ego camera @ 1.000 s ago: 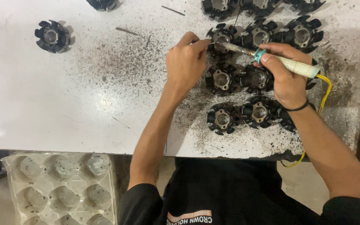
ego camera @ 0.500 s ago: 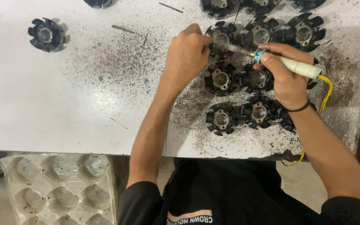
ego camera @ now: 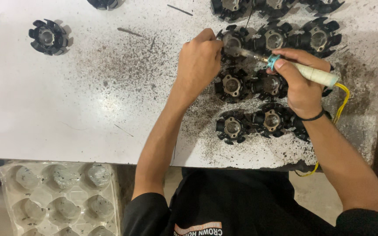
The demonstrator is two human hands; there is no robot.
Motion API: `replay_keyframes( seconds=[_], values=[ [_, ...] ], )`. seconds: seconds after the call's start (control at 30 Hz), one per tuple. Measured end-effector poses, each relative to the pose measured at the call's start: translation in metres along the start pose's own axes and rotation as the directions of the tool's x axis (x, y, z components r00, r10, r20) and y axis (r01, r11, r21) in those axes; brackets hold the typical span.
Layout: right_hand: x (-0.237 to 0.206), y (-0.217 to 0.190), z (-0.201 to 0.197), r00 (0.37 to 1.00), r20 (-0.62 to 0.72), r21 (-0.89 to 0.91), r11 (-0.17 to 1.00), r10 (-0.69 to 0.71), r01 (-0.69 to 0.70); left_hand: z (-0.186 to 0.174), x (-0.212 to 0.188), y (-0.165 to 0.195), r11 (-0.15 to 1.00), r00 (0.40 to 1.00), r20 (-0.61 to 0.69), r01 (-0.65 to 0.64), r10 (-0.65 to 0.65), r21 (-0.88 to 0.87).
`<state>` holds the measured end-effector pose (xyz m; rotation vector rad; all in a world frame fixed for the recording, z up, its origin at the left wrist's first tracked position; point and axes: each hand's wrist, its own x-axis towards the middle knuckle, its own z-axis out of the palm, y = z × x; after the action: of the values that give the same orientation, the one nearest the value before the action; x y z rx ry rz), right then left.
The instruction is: The person uses a soldering iron to heat and clean the metal center hub of each black finned rotor part on a workbench, working through them one at a time, and places the finished parts into molded plastic trays. The person occasionally repositions parts on the bench between soldering and stacking.
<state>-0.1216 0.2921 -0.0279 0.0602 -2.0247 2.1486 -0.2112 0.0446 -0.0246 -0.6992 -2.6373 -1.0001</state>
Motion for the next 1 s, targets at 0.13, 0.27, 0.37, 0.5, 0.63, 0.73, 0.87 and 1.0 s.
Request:
replay_keyframes(
  seconds=[0.13,0.27,0.37,0.5,0.63,0.73,0.87,1.0],
  values=[
    [0.000,0.000,0.002,1.000,0.005,0.019,1.000,0.004,-0.004,0.002,-0.001,-0.001,0.999,1.000,-0.021,-0.020,0.020,0.029],
    [0.002,-0.002,0.004,1.000,0.014,0.013,1.000,-0.016,0.016,0.006,0.000,-0.005,0.999,0.999,0.046,0.028,-0.029,0.020],
    [0.003,-0.004,0.002,0.999,0.031,-0.024,1.000,0.007,-0.006,0.008,-0.002,-0.009,0.999,0.999,0.043,0.009,-0.011,0.039],
    [0.001,-0.002,0.000,0.998,0.053,-0.036,0.999,0.016,-0.014,0.013,-0.002,-0.012,0.997,0.999,-0.003,-0.035,0.035,0.070],
    [0.005,-0.009,-0.007,0.993,0.118,-0.056,0.998,-0.024,0.031,0.007,0.003,-0.003,0.998,0.999,0.052,0.003,-0.006,0.066],
    [0.028,-0.025,-0.022,0.961,0.148,0.005,0.971,-0.235,0.237,-0.016,0.008,0.016,0.999,0.999,0.015,-0.040,0.040,0.003],
    [0.071,-0.033,-0.035,0.939,0.112,-0.058,0.942,-0.324,0.332,-0.061,0.026,0.051,0.987,0.987,0.000,-0.163,0.163,0.008],
    [0.105,0.005,-0.008,0.976,0.144,-0.041,0.984,-0.165,0.172,-0.090,0.069,0.052,0.943,0.885,-0.332,-0.328,0.328,0.058]
  ],
)
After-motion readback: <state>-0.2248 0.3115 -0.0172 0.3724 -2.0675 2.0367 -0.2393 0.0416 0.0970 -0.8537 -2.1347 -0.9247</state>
